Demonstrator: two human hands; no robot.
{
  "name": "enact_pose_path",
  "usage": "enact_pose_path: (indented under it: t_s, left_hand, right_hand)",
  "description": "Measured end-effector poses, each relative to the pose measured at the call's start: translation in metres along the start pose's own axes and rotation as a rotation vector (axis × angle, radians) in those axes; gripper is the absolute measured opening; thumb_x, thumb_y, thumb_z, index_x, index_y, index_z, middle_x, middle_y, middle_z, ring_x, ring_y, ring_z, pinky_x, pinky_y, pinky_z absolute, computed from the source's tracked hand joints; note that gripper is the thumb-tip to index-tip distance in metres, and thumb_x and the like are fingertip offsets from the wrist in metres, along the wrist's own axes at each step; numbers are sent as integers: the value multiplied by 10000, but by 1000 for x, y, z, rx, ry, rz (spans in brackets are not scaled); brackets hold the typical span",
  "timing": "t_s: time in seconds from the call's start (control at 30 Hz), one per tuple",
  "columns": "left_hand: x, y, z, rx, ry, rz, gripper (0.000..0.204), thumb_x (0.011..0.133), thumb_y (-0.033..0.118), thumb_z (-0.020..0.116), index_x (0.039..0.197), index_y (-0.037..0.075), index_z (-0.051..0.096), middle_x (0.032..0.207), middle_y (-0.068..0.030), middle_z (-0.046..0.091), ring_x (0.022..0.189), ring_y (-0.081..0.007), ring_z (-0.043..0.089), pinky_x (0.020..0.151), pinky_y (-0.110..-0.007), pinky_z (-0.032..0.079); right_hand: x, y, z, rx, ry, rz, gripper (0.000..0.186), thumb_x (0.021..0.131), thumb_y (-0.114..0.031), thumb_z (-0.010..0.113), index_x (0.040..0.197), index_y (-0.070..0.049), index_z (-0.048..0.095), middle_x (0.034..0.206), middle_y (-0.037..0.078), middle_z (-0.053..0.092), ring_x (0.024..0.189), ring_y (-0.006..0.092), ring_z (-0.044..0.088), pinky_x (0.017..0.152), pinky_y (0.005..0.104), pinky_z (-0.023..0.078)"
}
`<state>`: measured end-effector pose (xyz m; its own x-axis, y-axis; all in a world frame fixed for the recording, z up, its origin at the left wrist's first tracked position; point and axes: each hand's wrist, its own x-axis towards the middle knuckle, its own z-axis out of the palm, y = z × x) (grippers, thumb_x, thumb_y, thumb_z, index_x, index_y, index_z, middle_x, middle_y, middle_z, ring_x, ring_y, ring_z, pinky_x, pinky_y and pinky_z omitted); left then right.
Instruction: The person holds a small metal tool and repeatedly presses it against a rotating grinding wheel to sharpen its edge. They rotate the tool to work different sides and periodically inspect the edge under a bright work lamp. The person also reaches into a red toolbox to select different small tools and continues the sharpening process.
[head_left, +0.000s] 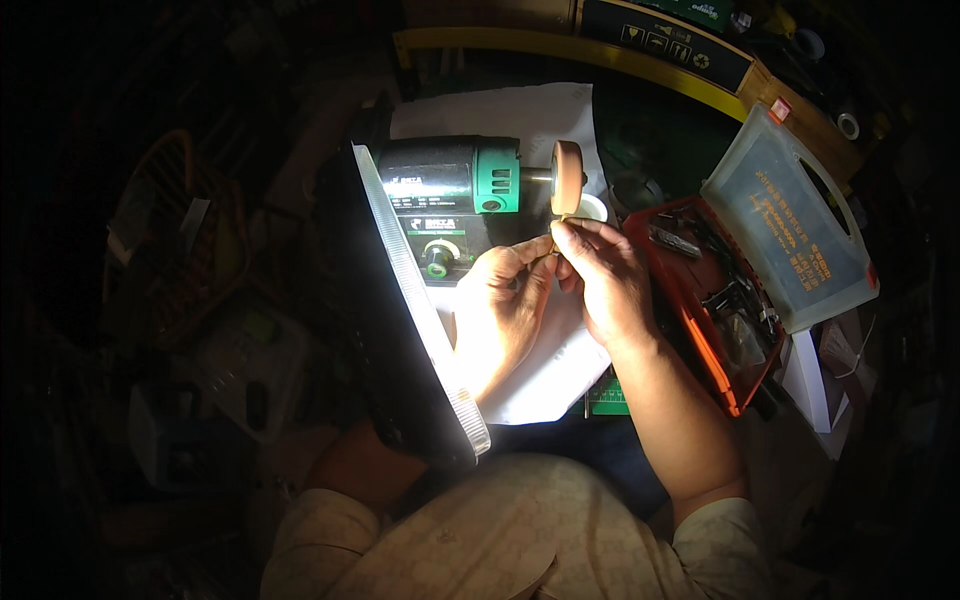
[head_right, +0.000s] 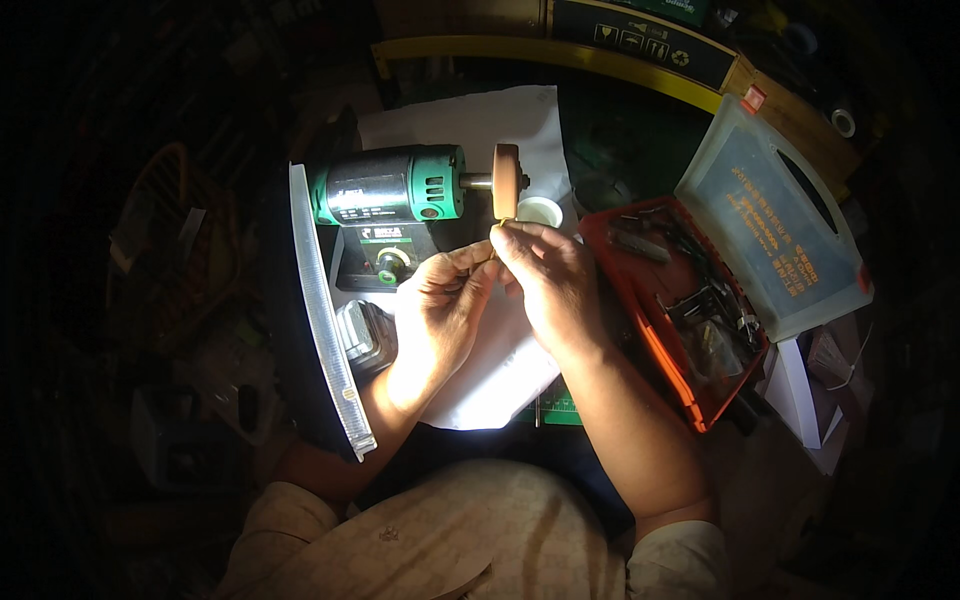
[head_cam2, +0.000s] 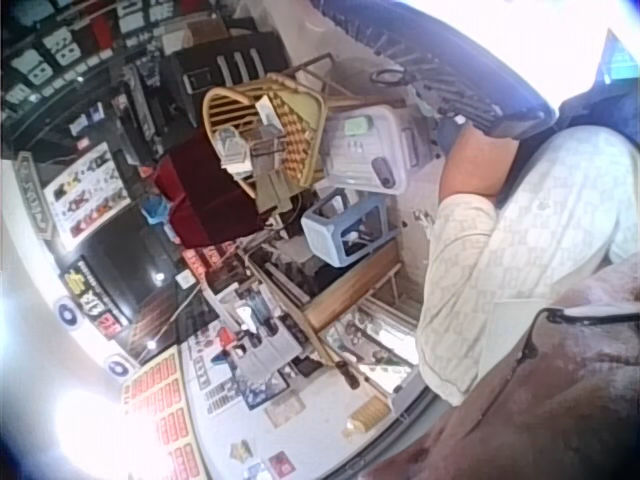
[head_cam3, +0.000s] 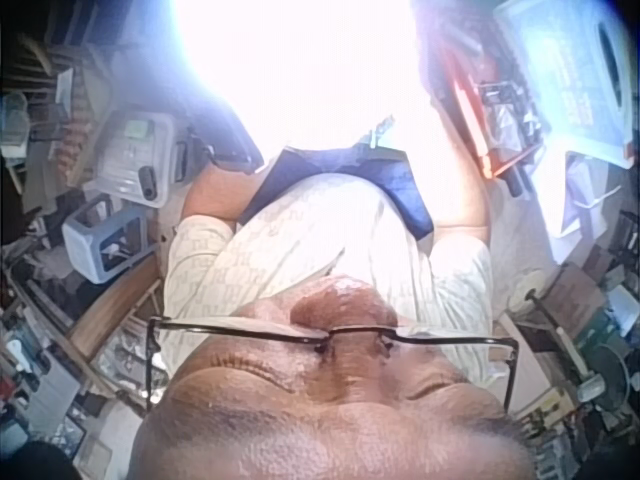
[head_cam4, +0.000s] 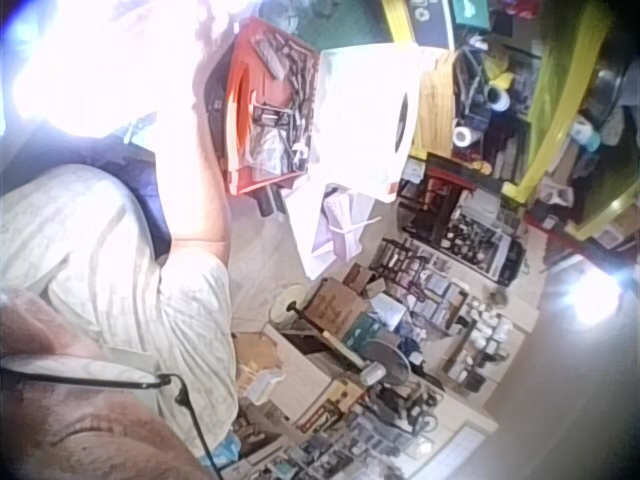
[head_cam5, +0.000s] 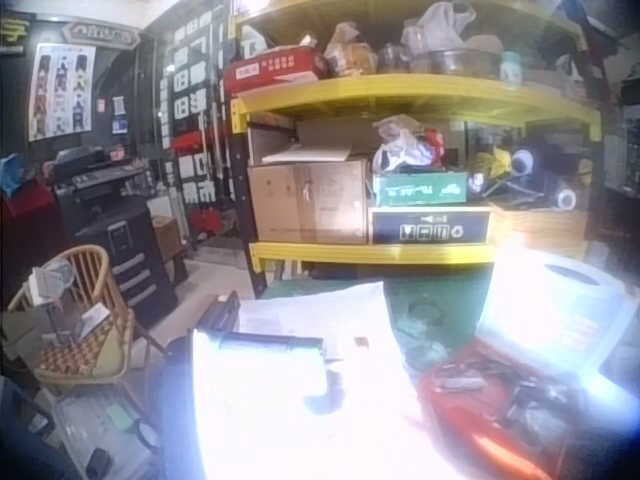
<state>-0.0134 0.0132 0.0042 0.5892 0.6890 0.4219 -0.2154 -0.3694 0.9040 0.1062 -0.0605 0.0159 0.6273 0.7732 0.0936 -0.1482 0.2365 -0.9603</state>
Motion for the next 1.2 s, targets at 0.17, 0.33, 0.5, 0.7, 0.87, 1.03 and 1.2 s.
enact_pose_path:
  t_s: [0.17,0.33,0.5,0.7,0.87,1.03,1.2]
  left_hand:
    - [0,3,0,-5,16,-38,194,989,21,663,1163,-62,679,975,-107,744,895,-111,690,843,-245,563]
    - [-1,0,0,67,20,-9,200,991,27,662,1174,-52,687,968,-96,745,884,-101,682,835,-239,557]
    - [0,-8,-2,101,4,13,213,995,33,660,1189,-50,687,967,-91,744,877,-91,676,817,-230,551]
    - [-1,-9,-2,153,13,45,211,999,25,650,1191,-54,685,971,-89,744,873,-88,675,810,-226,550]
    - [-1,-9,-3,121,2,34,206,1002,27,646,1188,-52,687,986,-91,744,880,-89,676,814,-227,550]
    - [-2,-4,-1,83,10,-9,206,1002,37,650,1186,-47,689,999,-97,746,898,-104,687,831,-239,558]
    - [-3,1,-1,63,10,8,209,1002,52,656,1182,-47,690,1003,-104,748,923,-114,695,852,-246,563]
  right_hand:
    - [0,0,1,30,-11,-21,304,978,-243,706,1124,23,717,828,13,678,720,71,593,631,211,462]
    - [1,-1,1,15,2,-7,300,974,-241,712,1117,23,720,828,14,679,715,71,589,632,209,462]
    - [1,-2,2,13,6,1,301,967,-247,724,1099,23,727,821,15,678,708,72,589,628,212,463]
    - [0,-1,2,8,5,-8,301,964,-250,729,1090,23,731,813,17,678,699,74,588,621,214,463]
    - [0,0,1,10,15,2,297,967,-243,722,1096,24,727,820,18,679,701,75,593,618,218,466]
    - [-1,1,2,28,8,6,295,973,-239,711,1105,25,720,806,14,664,692,79,589,625,219,465]
    - [-3,0,2,46,7,27,290,980,-237,700,1100,26,718,783,14,647,682,81,582,627,217,455]
